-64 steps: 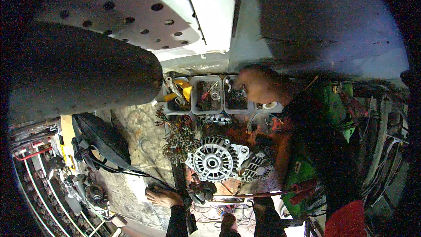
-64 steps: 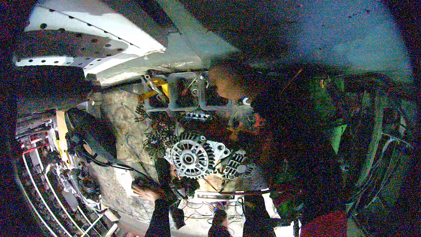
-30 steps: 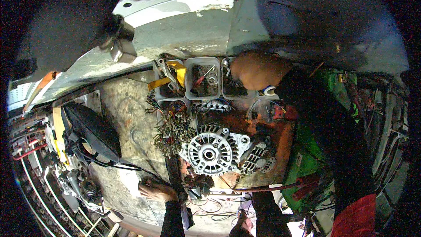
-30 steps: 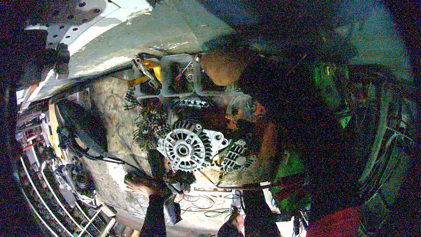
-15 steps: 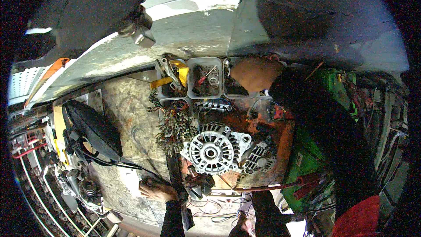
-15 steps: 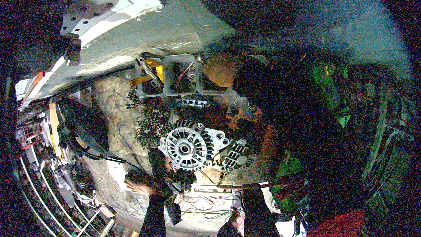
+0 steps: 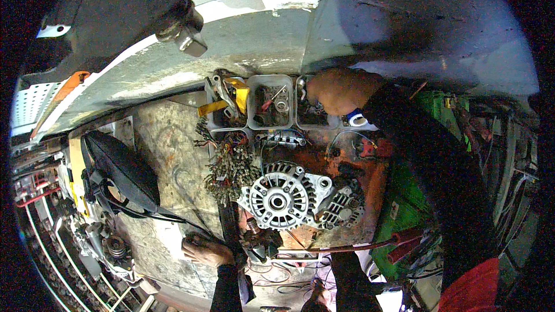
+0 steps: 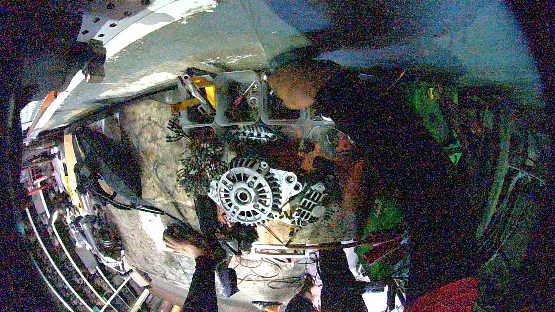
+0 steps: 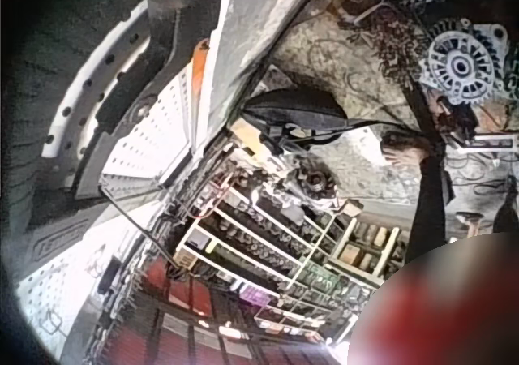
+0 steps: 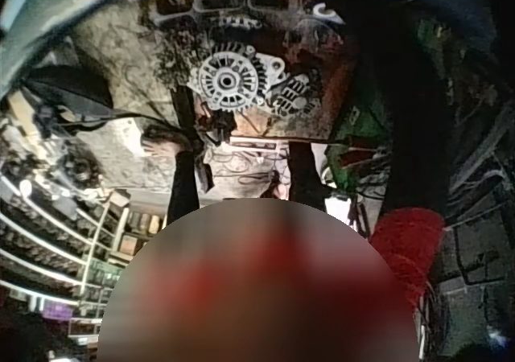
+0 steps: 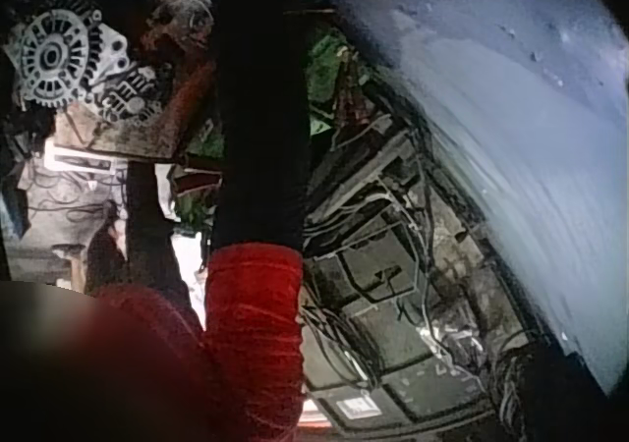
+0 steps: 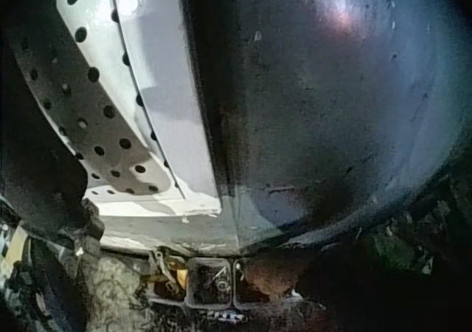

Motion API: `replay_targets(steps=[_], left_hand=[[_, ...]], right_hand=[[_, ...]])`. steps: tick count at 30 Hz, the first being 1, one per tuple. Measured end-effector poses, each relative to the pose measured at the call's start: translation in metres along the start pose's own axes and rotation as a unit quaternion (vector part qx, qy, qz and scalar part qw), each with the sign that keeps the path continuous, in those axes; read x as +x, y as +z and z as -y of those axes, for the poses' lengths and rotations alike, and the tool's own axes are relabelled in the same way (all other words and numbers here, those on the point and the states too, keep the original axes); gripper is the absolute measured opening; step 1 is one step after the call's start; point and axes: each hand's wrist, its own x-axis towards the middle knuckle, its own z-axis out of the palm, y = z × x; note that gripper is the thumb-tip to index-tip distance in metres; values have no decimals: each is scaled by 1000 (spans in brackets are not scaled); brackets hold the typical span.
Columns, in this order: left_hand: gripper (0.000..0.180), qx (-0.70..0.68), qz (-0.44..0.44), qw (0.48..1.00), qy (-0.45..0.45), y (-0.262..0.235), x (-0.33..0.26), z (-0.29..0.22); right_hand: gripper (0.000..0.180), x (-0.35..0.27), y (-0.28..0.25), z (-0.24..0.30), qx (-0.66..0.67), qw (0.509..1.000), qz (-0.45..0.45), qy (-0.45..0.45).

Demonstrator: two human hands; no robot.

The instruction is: The person works on a small cylindrical electrical component at a cluttered workbench, using pliers and a screwdriver to manipulate internal parts. They then move to a different area to connect wires to the component using a multimeter and alligator clips.

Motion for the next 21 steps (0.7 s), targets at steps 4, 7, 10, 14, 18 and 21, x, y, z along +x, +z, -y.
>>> replay_targets(steps=[4,7,10,14,18,21], left_hand=[[44,9,4,1000,3,-5,-1,-5],[45,12,20,1000,-12,-9,-1,-9],[46,5,22,1000,-14,-8,-2,-6],[48,12,21,1000,-16,-4,0,-2],[49,14,20,1000,-15,-6,-1,-6],[48,26,33,999,-24,-10,-1,-11]], right_hand=[[10,3,3,-20,-65,996,-56,5],[10,2,13,-24,-149,970,-172,-84],[12,6,25,-12,-42,984,-168,-44],[15,20,50,15,-550,808,-198,70],[16,26,56,32,-539,817,-185,92],[16,20,51,40,-516,834,-187,58]])
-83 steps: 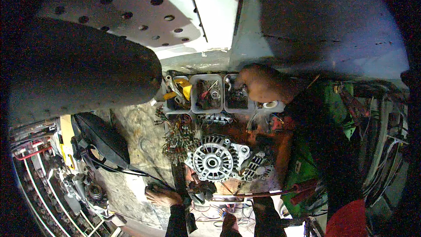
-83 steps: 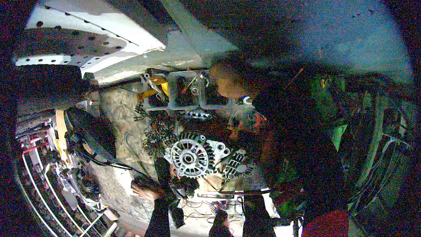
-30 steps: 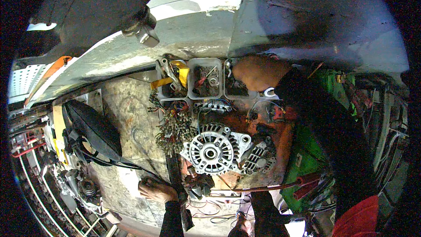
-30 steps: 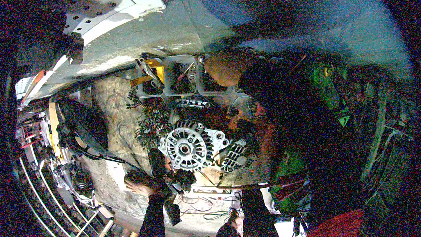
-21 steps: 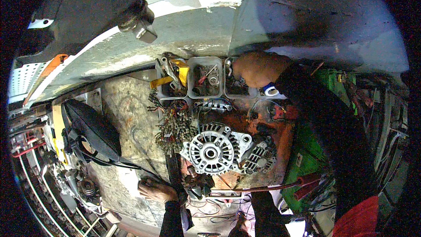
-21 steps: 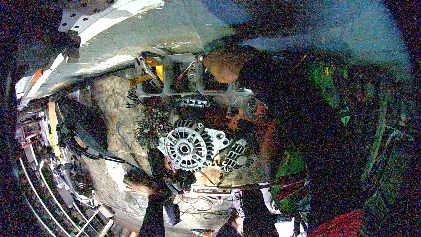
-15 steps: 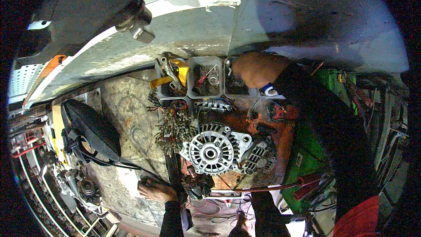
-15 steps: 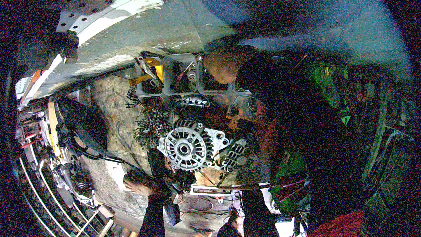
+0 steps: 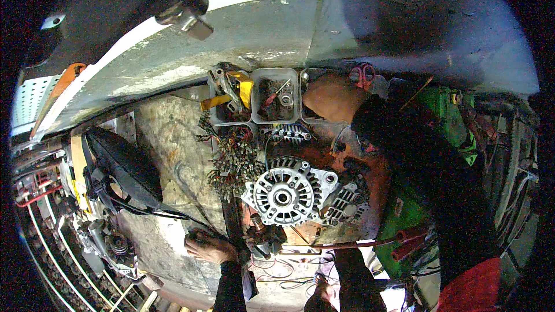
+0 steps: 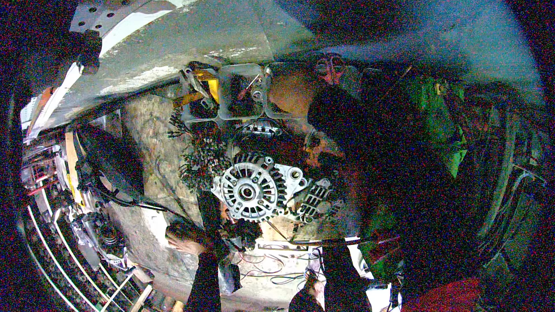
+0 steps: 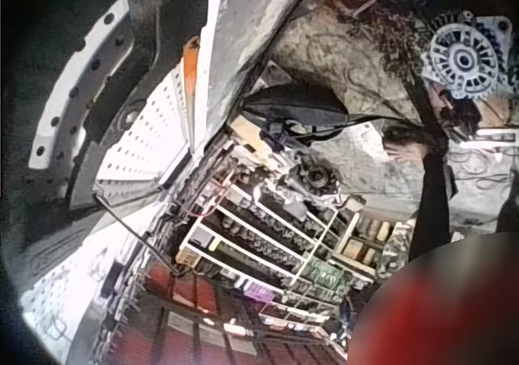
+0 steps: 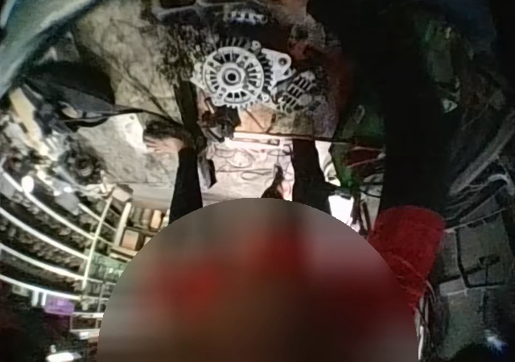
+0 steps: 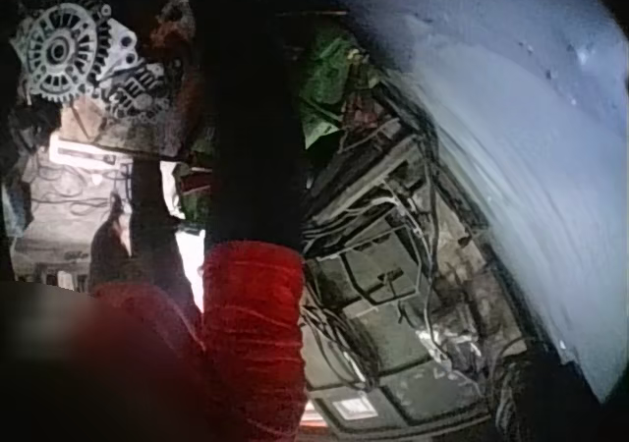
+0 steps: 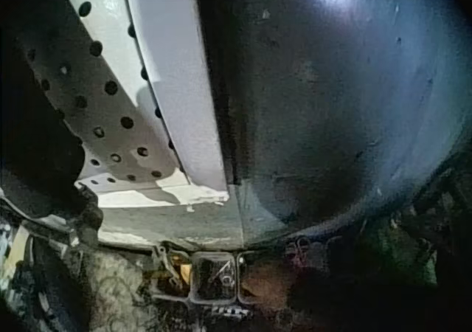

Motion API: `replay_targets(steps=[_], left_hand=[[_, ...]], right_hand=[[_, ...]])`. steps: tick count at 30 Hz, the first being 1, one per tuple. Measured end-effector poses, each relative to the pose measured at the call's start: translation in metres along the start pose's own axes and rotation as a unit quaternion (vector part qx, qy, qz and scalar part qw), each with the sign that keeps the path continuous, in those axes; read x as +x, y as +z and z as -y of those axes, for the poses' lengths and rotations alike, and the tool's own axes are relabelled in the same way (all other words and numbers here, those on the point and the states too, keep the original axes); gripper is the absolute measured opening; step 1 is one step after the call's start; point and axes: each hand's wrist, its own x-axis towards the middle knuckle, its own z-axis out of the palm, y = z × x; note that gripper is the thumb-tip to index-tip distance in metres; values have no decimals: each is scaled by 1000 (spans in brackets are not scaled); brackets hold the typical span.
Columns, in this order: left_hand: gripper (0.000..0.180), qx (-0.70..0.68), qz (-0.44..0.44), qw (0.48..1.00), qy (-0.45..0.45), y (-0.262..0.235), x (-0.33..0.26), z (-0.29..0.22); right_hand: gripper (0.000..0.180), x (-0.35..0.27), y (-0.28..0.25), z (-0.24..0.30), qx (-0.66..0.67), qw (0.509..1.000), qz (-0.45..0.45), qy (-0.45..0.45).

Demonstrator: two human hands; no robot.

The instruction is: The person works on a small cylindrical electrical component at a cluttered workbench, using pliers and a screwdriver to manipulate internal parts. They then move to a different area to connect wires to the component using a multimeter and alligator clips.

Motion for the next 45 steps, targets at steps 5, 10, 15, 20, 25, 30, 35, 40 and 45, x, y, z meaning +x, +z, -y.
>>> replay_targets(steps=[5,10,15,20,25,30,35,40,45], left_hand=[[47,-21,-19,1000,14,-3,3,-5],[46,-27,-16,999,19,-9,1,-15],[45,-23,-28,999,19,-5,1,-13],[45,-7,-8,1000,-16,0,2,-5],[44,-29,-18,999,-17,-4,2,-14],[44,-15,-18,1000,-2,-3,1,-9],[45,-2,-29,1000,3,6,2,3],[47,-6,-27,1000,12,8,2,5],[48,-14,-19,1000,17,3,4,4]], right_hand=[[19,-29,-30,-3,167,984,-54,18],[27,-76,-67,0,659,738,-143,31],[28,-96,-87,6,682,726,-67,60],[27,-100,-91,13,753,652,-66,57],[23,-96,-81,14,797,600,-53,49],[17,-95,-60,6,638,731,-241,31],[18,-104,-60,-2,523,821,-175,146],[18,-86,-60,5,286,921,-197,179],[24,-55,-45,-13,277,938,-135,156]])
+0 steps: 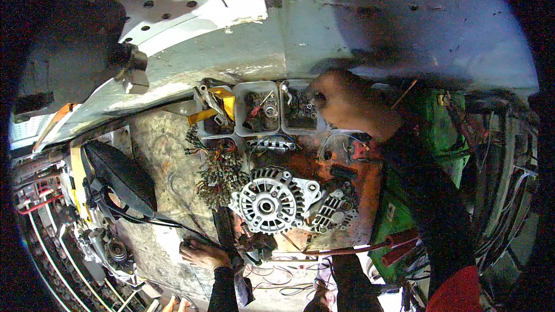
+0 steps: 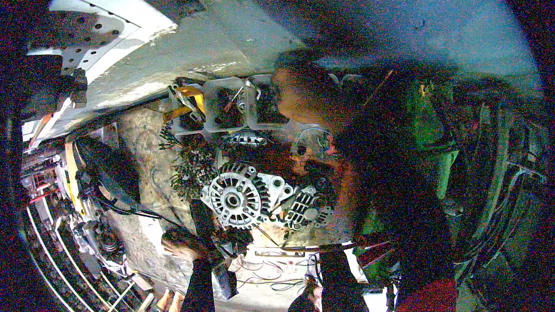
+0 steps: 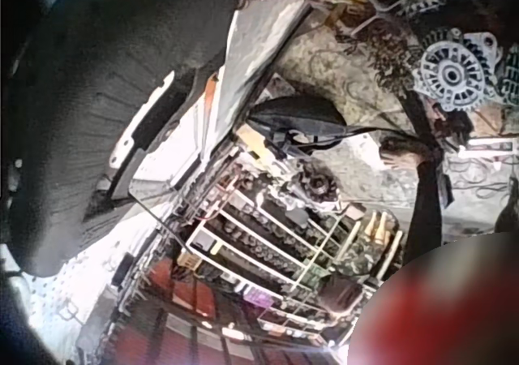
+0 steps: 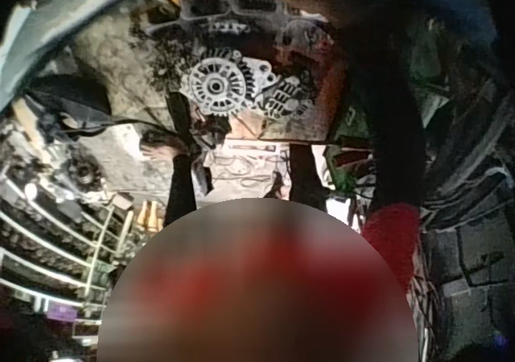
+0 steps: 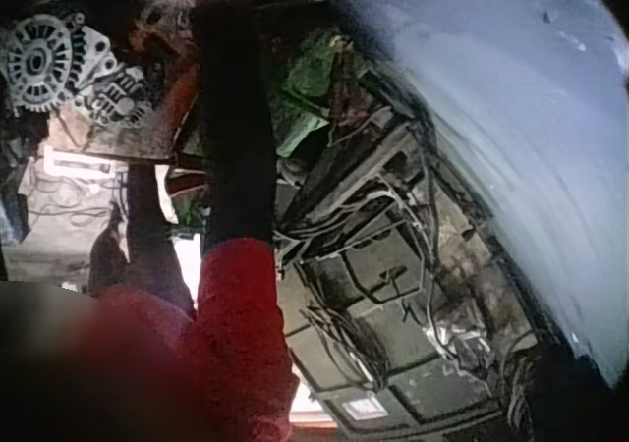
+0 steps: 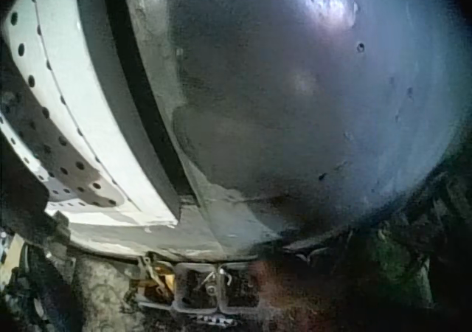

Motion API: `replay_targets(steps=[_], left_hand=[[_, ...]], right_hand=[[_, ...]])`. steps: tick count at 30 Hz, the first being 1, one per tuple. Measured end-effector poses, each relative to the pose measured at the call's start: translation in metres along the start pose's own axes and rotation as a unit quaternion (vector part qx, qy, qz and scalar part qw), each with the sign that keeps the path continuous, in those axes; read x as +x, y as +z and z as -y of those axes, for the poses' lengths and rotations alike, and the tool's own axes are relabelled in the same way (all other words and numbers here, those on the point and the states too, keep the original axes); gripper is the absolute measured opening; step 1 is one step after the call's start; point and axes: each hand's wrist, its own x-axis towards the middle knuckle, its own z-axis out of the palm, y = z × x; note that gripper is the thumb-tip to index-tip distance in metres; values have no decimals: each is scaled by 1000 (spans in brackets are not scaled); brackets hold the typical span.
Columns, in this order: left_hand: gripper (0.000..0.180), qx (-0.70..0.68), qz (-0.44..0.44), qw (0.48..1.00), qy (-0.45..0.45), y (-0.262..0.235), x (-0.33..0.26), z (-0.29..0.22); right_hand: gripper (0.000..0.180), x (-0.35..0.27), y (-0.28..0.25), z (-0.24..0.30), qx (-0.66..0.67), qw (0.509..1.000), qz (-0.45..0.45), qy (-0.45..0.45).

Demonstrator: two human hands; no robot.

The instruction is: The person works on a small cylindrical electrical component at a cluttered workbench, using pliers and a screwdriver to manipulate internal parts. They then move to a different area to connect wires to the component using a multimeter and alligator clips.

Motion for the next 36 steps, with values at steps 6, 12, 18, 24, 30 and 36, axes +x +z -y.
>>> replay_targets(steps=[6,12,18,24,30,36], left_hand=[[50,-22,4,1000,-12,-4,1,-6],[49,-34,-1,999,-4,0,0,2],[49,-34,1,999,11,2,-2,6],[48,-5,5,1000,-20,3,-3,0],[48,-22,1,1000,5,-7,0,-12],[48,-30,26,999,-27,-19,2,-29]], right_hand=[[22,12,22,12,-73,997,18,21],[25,26,34,22,-47,995,-33,83],[29,29,50,20,-46,994,-60,84],[30,10,23,29,-11,979,-204,18],[31,3,-14,54,185,974,-121,42],[33,39,12,80,-3,997,-62,-36]])
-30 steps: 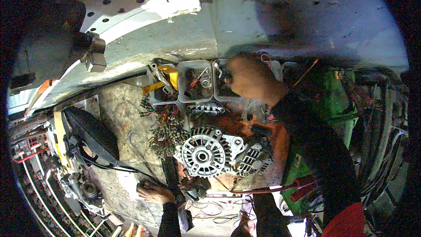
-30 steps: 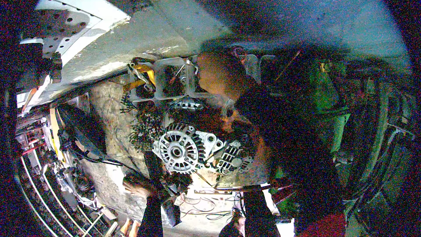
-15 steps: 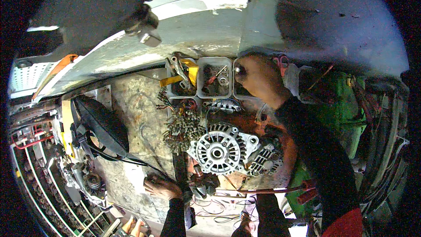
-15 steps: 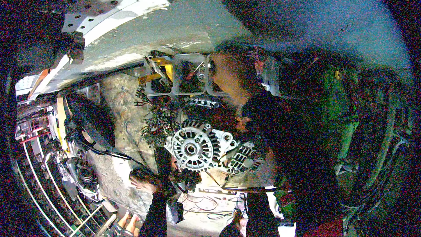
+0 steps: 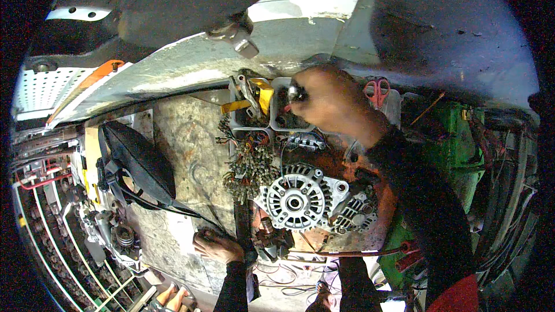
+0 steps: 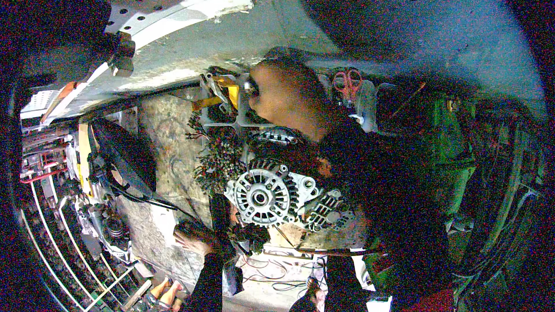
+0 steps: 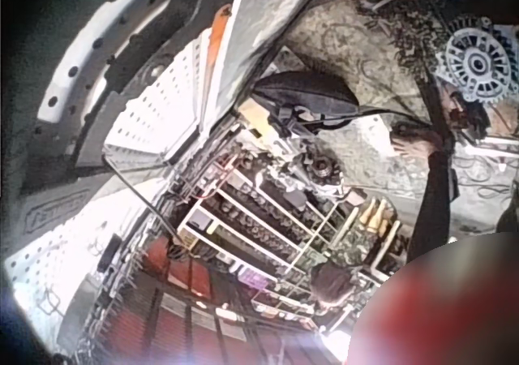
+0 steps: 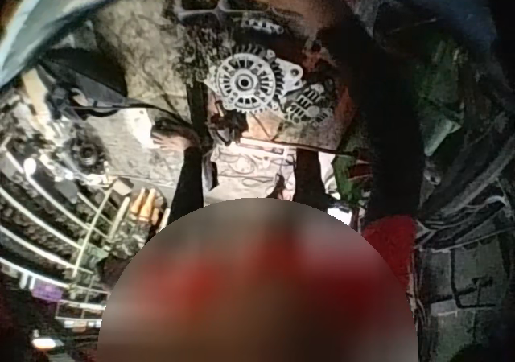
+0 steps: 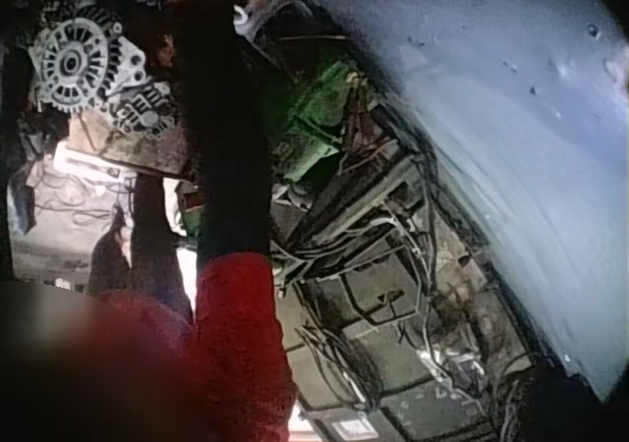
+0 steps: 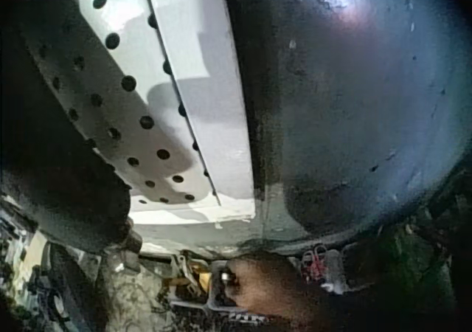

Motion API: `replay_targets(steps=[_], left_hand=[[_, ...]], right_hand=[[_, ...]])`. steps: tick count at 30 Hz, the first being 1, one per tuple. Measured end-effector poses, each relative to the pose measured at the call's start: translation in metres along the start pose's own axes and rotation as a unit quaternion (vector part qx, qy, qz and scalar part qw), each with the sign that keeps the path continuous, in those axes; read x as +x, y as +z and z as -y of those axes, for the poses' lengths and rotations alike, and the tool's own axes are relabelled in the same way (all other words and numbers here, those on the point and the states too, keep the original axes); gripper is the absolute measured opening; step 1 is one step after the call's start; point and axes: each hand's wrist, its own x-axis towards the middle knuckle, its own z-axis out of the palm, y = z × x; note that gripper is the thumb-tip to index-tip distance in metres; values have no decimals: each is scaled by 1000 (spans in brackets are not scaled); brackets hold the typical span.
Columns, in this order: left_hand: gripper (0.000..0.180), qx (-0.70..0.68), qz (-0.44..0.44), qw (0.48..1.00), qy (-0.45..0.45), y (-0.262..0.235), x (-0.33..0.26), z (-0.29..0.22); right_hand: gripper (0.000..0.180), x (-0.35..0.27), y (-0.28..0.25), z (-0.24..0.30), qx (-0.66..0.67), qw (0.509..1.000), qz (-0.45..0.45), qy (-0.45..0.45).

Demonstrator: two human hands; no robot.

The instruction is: The person works on a small cylindrical electrical component at a cluttered workbench, using pliers and a screwdriver to manipulate internal parts. They then move to a different area to connect wires to the component using a multimeter and alligator clips.

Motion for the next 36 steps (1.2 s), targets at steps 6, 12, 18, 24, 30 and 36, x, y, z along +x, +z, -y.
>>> replay_targets(steps=[6,12,18,24,30,36], left_hand=[[47,25,-27,999,19,14,-2,19],[48,28,-35,999,14,14,-3,19],[46,32,-27,999,14,7,-2,10],[46,28,-14,999,17,5,0,11],[48,15,29,999,2,-10,2,-8],[49,12,7,1000,2,-7,2,-8]], right_hand=[[30,34,14,-9,-42,995,80,-36],[24,-4,-43,-47,-20,991,125,-42],[27,-27,-43,-62,-83,985,149,-25],[21,-7,-11,-89,-39,978,183,-93],[10,-2,25,-121,-90,962,223,-127],[12,7,39,-115,-263,896,270,-237]])
